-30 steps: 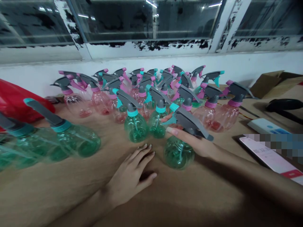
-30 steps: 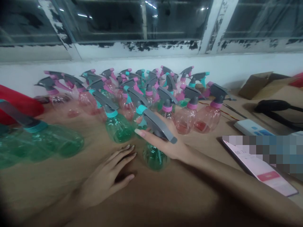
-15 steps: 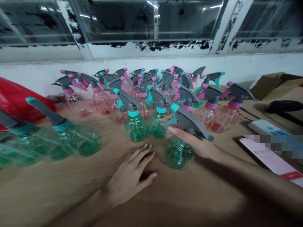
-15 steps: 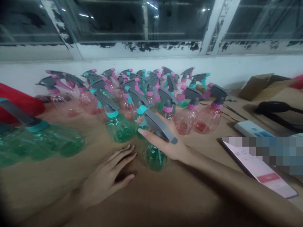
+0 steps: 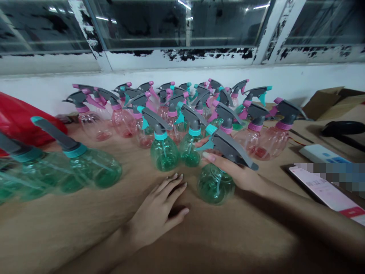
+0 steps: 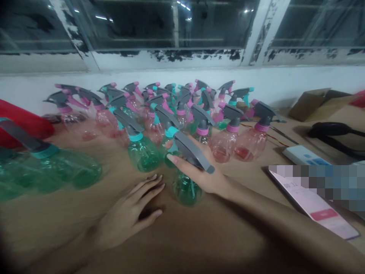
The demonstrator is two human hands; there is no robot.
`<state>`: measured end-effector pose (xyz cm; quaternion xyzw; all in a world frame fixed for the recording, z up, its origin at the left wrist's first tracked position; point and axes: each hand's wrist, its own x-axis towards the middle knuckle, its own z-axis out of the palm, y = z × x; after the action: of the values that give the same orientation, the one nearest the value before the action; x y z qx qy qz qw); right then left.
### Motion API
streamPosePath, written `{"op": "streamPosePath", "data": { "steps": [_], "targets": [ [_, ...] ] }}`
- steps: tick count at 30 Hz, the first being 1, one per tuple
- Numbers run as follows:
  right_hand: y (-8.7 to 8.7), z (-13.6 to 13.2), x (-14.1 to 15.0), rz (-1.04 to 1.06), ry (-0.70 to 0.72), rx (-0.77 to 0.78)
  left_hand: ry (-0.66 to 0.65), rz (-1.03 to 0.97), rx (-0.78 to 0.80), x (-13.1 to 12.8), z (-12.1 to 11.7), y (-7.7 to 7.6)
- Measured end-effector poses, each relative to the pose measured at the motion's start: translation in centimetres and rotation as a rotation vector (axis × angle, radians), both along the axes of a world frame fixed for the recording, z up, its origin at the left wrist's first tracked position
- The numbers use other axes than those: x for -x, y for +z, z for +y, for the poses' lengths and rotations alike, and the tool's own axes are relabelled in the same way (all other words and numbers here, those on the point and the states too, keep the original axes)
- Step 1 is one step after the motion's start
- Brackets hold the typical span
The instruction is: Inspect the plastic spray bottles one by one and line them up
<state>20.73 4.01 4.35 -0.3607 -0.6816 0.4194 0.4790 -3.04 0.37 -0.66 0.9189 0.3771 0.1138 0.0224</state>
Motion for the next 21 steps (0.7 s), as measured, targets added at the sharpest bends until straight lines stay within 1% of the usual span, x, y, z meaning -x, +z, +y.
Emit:
{"op": "streamPosePath", "data": {
  "steps": [9, 17, 21],
  "targets": [
    [0.19, -0.03, 0.04, -0.002, 0.012, -0.021, 0.001, -0.033, -0.002, 0.00, 0.04, -0.25],
    [-0.20, 0.05, 0.00, 0.002, -0.005, 0.012, 0.003, -0.041, 0.015, 0.08, 0.03, -0.15],
    [-0.06, 0.04, 0.08, -0.001, -0.001, -0.005, 0.005, -0.033, 0.020, 0.05, -0.02, -0.15]
  ]
}}
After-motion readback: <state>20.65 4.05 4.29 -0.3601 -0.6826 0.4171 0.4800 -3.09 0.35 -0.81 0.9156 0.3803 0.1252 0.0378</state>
